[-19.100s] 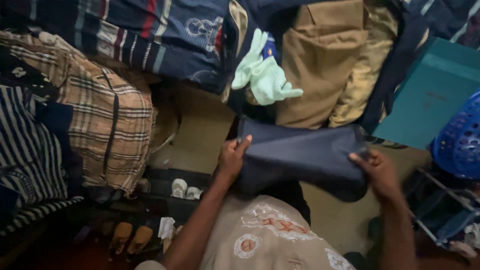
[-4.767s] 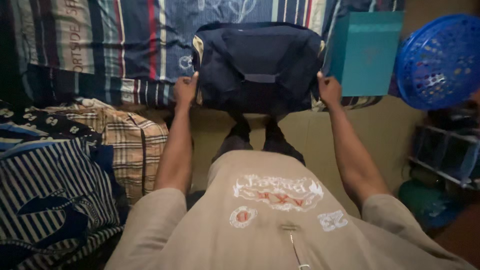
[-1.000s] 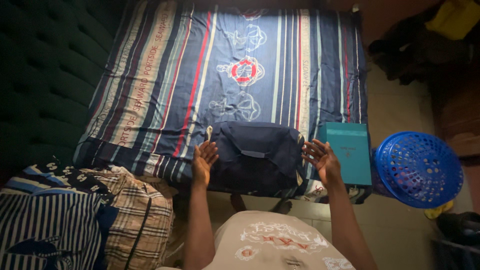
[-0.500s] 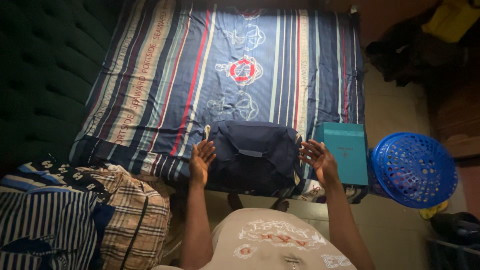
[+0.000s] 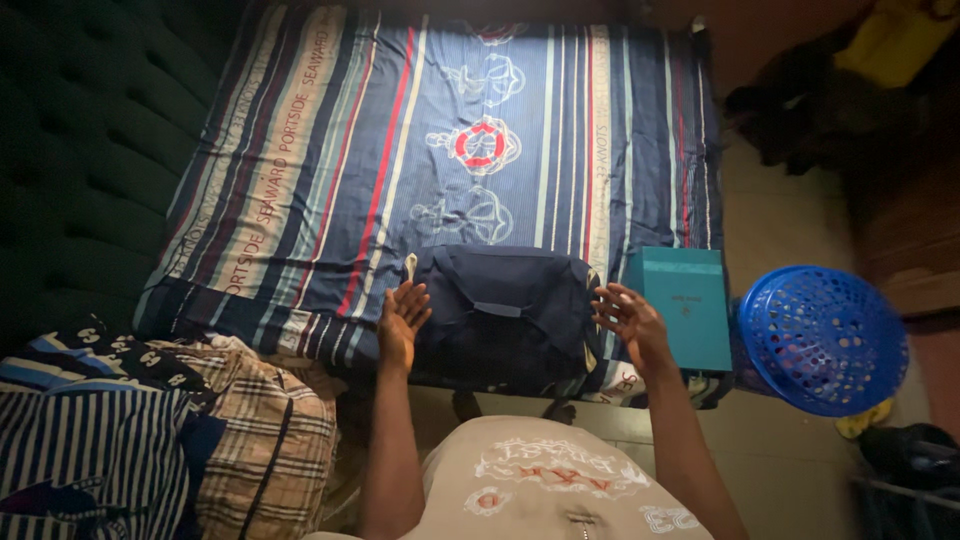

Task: The person places folded clothes into a duffel bag, removes toiletries and socks from a shoebox to pack them into the bag, and zips the bag closed.

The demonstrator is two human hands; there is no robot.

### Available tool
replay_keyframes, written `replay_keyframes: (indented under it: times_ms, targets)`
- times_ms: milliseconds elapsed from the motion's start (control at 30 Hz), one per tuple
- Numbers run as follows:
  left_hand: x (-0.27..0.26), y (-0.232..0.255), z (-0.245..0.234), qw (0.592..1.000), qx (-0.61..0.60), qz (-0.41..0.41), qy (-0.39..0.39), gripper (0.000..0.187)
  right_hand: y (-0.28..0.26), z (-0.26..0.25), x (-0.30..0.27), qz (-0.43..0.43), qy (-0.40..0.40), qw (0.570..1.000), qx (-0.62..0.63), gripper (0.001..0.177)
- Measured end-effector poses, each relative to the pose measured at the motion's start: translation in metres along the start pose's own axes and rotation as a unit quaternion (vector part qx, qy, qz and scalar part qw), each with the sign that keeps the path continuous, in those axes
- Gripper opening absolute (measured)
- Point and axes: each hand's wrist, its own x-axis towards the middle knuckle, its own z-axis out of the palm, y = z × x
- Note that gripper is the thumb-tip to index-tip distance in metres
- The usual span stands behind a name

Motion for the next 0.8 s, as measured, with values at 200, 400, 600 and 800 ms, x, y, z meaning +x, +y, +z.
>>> replay_keyframes:
  times_ms: [200, 400, 600, 800]
  targets:
    - [-0.002, 0.002, 0.003, 1.0, -0.013, -0.02, 0.008, 0.068, 0.002, 0.0, -0.001, -0.004, -0.009, 1.0, 0.008, 0.045]
    - [0.005, -0.011, -0.013, 1.0, -0.001, -0.021, 0.004, 0.069, -0.006, 0.009, -0.008, 0.002, 0.0, 1.0, 0.004, 0.044]
    - [0.03, 0.037, -0.033, 0.988, -0.156, 0.002, 0.004, 0.054, -0.064, 0.038, -0.022, 0.028, 0.003, 0.998, -0.062, 0.044]
    - [0.017, 0.231, -0.002, 0.943, -0.056, 0.323, -0.053, 0.054, -0.199, 0.099, -0.072, -0.095, -0.084, 0.968, -0.215, 0.04]
